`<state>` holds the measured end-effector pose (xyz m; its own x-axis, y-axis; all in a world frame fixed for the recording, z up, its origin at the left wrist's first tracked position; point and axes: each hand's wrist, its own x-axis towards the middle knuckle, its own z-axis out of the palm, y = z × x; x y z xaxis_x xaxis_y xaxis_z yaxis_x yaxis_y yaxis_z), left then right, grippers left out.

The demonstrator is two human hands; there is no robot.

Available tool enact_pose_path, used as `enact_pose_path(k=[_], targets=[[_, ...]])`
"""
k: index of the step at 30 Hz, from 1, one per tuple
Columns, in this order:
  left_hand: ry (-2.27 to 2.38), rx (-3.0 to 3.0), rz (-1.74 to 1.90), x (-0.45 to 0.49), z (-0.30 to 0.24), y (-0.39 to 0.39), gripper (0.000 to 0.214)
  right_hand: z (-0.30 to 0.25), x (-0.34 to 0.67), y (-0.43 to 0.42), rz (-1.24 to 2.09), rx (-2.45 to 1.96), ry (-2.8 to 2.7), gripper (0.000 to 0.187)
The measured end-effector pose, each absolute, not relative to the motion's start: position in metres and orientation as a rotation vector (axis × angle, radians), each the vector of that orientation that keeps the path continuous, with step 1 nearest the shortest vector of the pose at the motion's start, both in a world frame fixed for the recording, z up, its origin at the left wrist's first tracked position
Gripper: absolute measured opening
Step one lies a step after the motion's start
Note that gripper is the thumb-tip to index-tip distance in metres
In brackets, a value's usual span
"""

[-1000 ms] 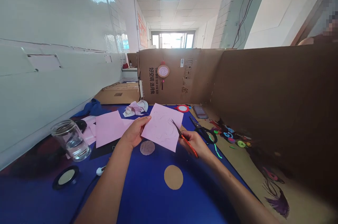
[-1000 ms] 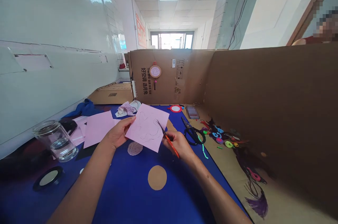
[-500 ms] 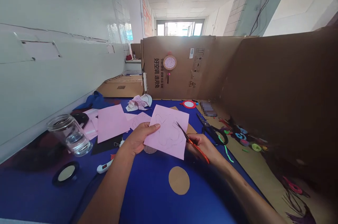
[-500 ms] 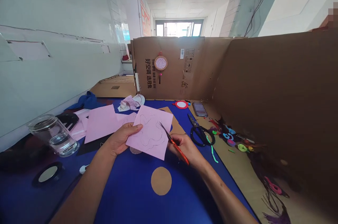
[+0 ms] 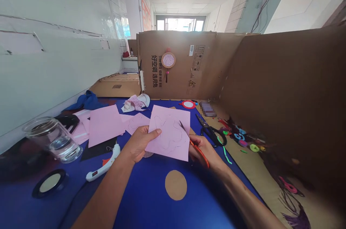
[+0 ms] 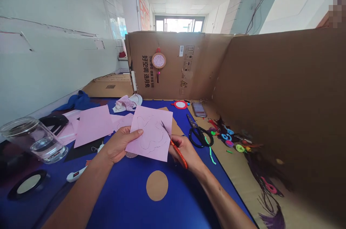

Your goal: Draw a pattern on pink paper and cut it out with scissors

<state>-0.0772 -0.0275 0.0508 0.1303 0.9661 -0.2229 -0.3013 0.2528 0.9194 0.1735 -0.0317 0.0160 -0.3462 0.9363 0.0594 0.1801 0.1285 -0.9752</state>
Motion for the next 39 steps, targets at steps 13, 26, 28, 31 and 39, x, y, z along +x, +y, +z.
enact_pose_path(k=[13,26,28,31,39], targets=[[1.025,0.824,1.108,-0.079,0.057,-0.03,0.038,0.015,0.179,-0.031,1.298,-1.051,-1.742,0.035],[0.938,0.744,1.072,-0.079,0.056,-0.03,0.032,0.022,0.178,-0.036,1.298,-1.052,-1.747,0.044],[0.94,0.746,1.069,-0.079,0.057,-0.031,0.032,0.022,0.178,-0.036,1.307,-1.055,-1.744,0.042],[0.975,0.751,1.066,-0.078,0.057,-0.031,0.033,0.021,0.178,-0.036,1.319,-1.058,-1.738,0.039],[0.994,0.773,1.108,-0.078,0.054,-0.029,0.029,0.018,0.177,-0.033,1.291,-1.047,-1.72,0.035]])
